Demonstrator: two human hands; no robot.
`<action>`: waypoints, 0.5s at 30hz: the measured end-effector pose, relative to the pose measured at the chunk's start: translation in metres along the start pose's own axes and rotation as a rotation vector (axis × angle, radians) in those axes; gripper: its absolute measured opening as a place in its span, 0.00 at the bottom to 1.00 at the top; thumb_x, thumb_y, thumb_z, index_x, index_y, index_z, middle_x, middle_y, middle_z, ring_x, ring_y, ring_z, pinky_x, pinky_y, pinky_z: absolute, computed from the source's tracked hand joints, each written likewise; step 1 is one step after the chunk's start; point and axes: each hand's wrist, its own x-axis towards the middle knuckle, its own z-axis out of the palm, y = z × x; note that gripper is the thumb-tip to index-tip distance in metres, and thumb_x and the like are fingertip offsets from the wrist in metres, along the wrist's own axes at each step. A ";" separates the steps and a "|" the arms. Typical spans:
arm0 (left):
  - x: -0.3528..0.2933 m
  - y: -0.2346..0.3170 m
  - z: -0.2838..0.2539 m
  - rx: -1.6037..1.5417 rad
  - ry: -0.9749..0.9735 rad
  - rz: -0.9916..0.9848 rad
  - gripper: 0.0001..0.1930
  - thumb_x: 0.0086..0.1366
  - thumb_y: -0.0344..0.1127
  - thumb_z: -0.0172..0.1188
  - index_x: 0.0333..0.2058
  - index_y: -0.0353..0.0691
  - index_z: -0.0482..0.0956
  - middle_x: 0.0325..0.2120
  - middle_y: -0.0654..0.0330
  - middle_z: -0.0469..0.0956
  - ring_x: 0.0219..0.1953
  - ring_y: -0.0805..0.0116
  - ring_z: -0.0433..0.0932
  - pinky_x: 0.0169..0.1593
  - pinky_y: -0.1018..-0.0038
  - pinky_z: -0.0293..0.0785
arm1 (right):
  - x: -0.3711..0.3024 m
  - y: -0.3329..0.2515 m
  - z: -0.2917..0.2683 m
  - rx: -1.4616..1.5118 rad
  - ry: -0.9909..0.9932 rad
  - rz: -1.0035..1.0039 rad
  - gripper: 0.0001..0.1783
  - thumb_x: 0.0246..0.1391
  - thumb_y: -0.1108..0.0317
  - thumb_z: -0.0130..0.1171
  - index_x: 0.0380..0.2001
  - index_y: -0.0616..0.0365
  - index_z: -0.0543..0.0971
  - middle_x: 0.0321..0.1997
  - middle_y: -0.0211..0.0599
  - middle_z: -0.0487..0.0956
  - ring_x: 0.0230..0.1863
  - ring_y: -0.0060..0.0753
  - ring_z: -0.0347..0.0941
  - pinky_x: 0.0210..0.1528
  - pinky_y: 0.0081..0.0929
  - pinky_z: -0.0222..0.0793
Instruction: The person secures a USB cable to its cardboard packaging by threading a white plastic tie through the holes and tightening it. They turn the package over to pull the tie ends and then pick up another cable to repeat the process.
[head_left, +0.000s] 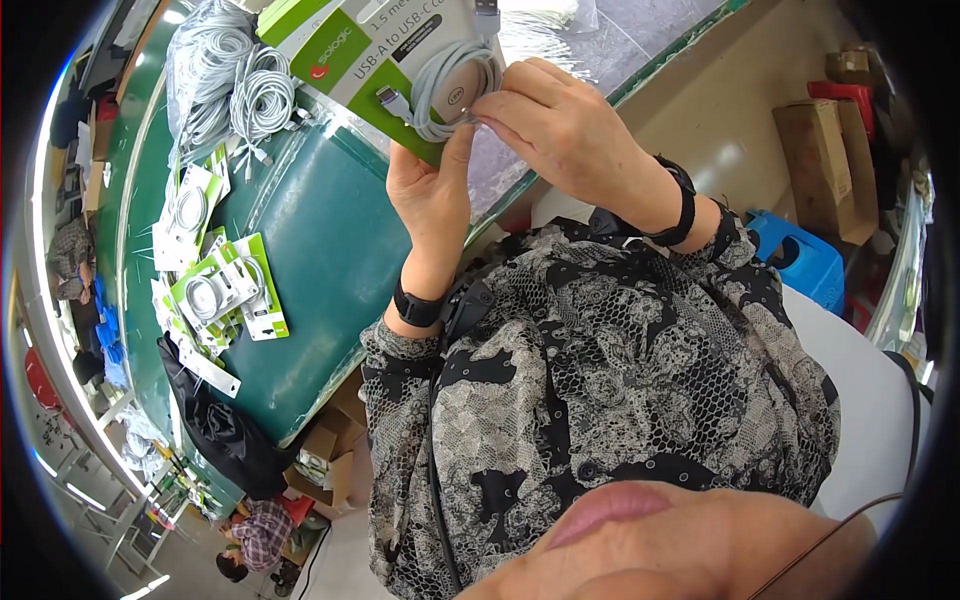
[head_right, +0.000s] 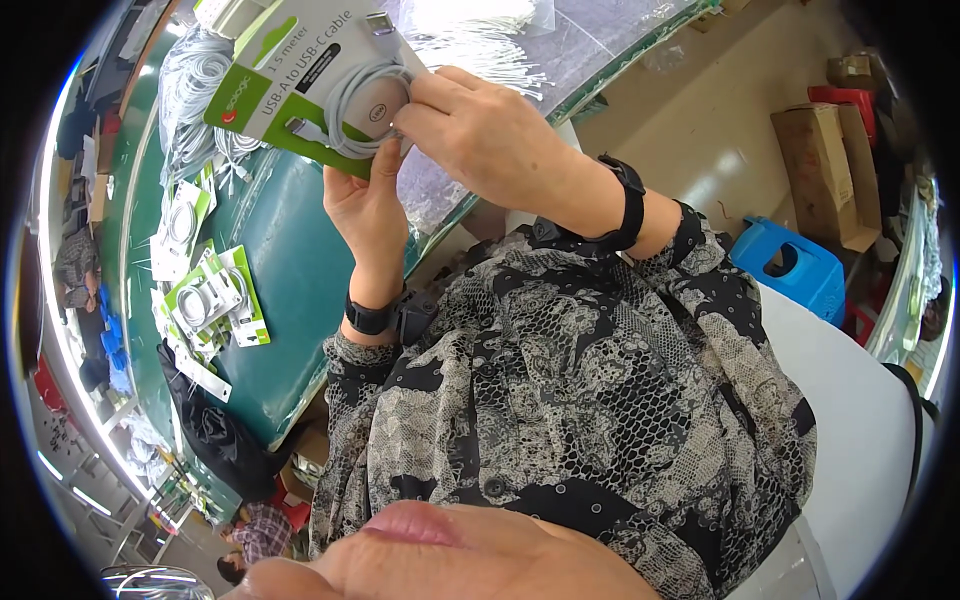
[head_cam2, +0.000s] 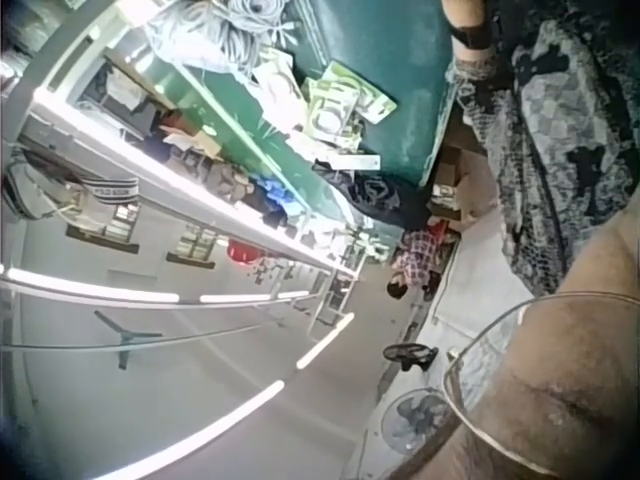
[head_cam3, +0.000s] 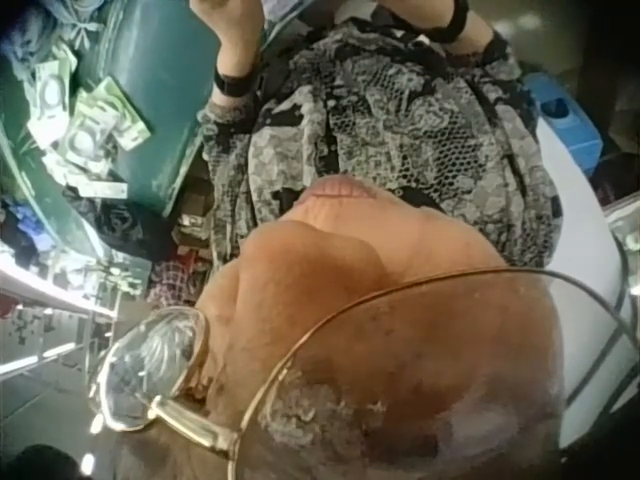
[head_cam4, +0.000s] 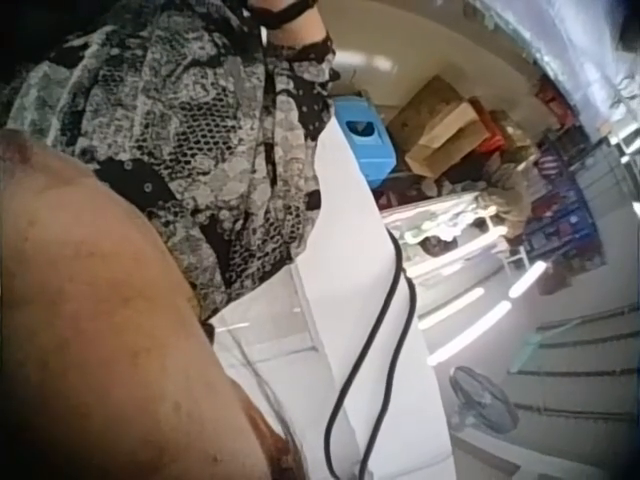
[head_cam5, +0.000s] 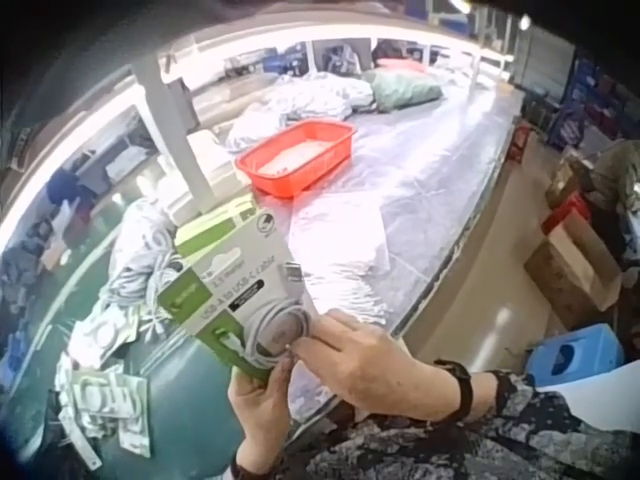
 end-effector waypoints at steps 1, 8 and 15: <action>0.000 0.000 0.000 0.011 -0.001 0.000 0.15 0.61 0.20 0.57 0.47 0.32 0.70 0.44 0.59 0.76 0.45 0.75 0.74 0.50 0.78 0.70 | 0.000 -0.001 0.000 -0.002 -0.001 -0.003 0.13 0.42 0.77 0.62 0.35 0.60 0.77 0.31 0.35 0.72 0.34 0.38 0.72 0.34 0.29 0.71; -0.003 0.000 0.001 0.103 0.021 0.023 0.15 0.59 0.20 0.59 0.46 0.33 0.71 0.41 0.58 0.76 0.45 0.70 0.75 0.47 0.75 0.73 | -0.002 0.001 0.002 0.008 0.002 -0.010 0.14 0.46 0.74 0.61 0.40 0.60 0.76 0.35 0.37 0.74 0.36 0.36 0.73 0.35 0.29 0.72; 0.004 0.018 0.009 0.643 -0.098 0.796 0.15 0.50 0.24 0.64 0.39 0.39 0.80 0.33 0.56 0.73 0.42 0.54 0.78 0.43 0.66 0.78 | -0.014 -0.012 0.011 0.220 0.110 0.076 0.10 0.50 0.72 0.55 0.38 0.59 0.73 0.36 0.39 0.72 0.39 0.40 0.72 0.37 0.29 0.72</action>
